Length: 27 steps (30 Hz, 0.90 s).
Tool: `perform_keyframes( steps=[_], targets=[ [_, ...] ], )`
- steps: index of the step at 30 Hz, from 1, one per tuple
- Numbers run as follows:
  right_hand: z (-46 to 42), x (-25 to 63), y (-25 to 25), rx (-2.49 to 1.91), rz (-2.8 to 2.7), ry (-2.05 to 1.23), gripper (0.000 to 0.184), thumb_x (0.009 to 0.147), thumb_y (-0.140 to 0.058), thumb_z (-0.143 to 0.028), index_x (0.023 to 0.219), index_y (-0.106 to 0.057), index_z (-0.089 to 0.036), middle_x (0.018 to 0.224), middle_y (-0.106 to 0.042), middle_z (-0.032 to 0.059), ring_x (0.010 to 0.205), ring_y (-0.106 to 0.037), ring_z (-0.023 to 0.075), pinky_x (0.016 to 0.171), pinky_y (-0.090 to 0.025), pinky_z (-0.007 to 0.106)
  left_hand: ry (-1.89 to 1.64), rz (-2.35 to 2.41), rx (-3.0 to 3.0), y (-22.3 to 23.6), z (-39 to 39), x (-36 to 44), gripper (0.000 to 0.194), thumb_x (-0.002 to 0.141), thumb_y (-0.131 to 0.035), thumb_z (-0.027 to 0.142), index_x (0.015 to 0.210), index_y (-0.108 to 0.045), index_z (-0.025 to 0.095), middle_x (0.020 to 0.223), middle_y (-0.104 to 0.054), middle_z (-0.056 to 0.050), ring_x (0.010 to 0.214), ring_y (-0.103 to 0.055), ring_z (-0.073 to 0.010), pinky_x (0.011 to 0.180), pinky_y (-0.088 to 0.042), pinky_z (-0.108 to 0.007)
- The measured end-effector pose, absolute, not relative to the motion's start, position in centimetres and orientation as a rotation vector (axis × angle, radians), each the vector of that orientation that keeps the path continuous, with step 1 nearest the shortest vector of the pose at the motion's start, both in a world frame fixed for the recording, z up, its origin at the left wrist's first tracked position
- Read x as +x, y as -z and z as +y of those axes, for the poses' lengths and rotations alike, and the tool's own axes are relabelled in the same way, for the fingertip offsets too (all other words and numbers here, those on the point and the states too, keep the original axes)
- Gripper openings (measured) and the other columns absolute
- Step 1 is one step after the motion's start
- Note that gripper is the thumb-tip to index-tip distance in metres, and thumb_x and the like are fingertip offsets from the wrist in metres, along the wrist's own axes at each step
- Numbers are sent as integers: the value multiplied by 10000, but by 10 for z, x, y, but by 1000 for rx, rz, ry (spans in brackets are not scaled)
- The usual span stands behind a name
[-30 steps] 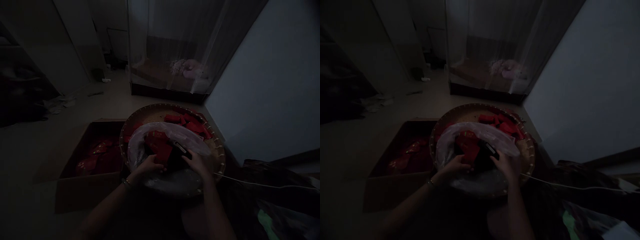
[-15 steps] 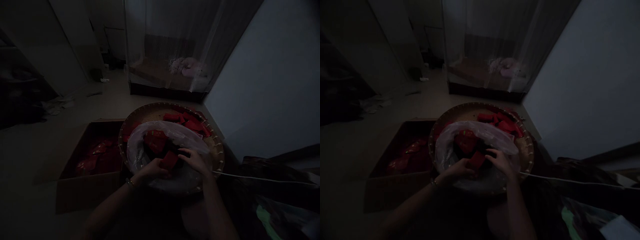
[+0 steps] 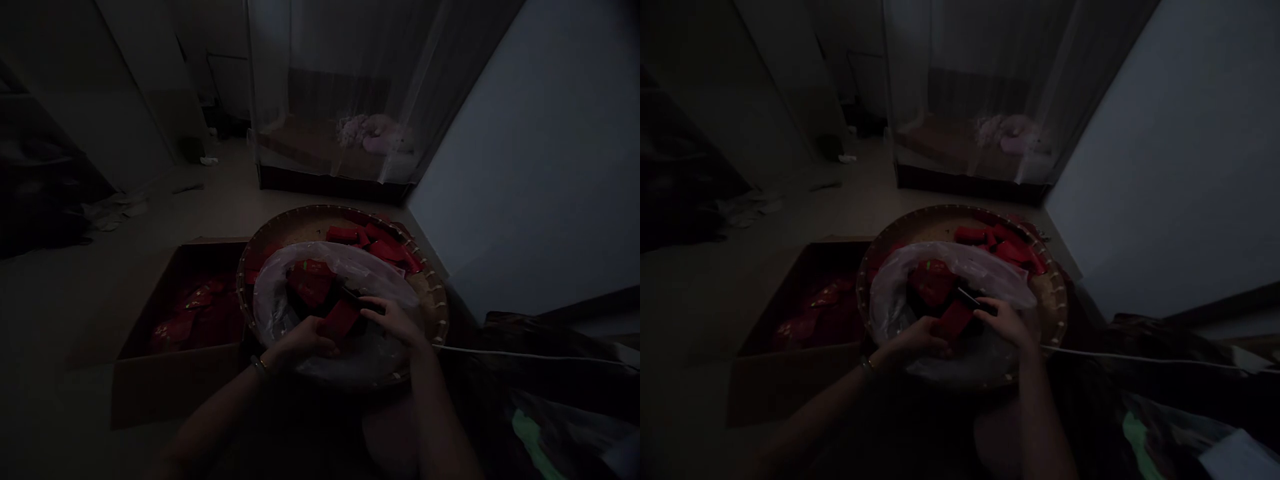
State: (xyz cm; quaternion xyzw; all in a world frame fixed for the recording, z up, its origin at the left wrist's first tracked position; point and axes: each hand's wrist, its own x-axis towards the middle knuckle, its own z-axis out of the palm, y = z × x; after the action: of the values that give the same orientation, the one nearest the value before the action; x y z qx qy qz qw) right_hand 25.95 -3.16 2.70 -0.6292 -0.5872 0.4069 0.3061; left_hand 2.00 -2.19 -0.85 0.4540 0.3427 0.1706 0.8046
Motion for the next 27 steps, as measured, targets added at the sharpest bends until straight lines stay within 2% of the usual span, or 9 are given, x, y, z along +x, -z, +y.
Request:
perform_keyframes(
  steps=[5, 11, 20, 27],
  targets=[
    [-35, 260, -34, -1689, -1570, -1069, 460, 721, -646, -429, 1119, -654, -199, 1087, -694, 65, 981, -639, 252, 849, -502, 375, -395, 716, 967, 6, -21, 20, 290, 585, -704, 115, 870, -655, 87, 732, -683, -42, 577, -606, -107, 548, -452, -185],
    [-36, 242, -28, -1670, -1598, -973, 361, 734, -633, -384, 1049, -685, -215, 1081, -697, 57, 1014, -632, 258, 893, -482, 390, -391, 741, 966, 3, -22, 20, 291, 604, -704, 108, 889, -647, 95, 736, -689, -47, 605, -633, -124, 569, -481, -199],
    [-35, 256, -31, -1677, -1633, -1071, 445, 722, -654, -425, 1113, -655, -213, 1105, -688, 51, 1059, -609, 265, 945, -450, 414, -428, 745, 922, 10, -23, 21, 314, 597, -692, 91, 907, -639, 92, 732, -685, -47, 604, -641, -126, 560, -490, -196],
    [-36, 248, -32, -1697, -1604, -1002, 377, 743, -628, -393, 1067, -681, -207, 1082, -696, 62, 1014, -629, 259, 892, -483, 391, -402, 766, 965, 8, -23, 21, 301, 601, -689, 100, 899, -646, 94, 734, -687, -43, 604, -634, -122, 556, -479, -192]
  ],
)
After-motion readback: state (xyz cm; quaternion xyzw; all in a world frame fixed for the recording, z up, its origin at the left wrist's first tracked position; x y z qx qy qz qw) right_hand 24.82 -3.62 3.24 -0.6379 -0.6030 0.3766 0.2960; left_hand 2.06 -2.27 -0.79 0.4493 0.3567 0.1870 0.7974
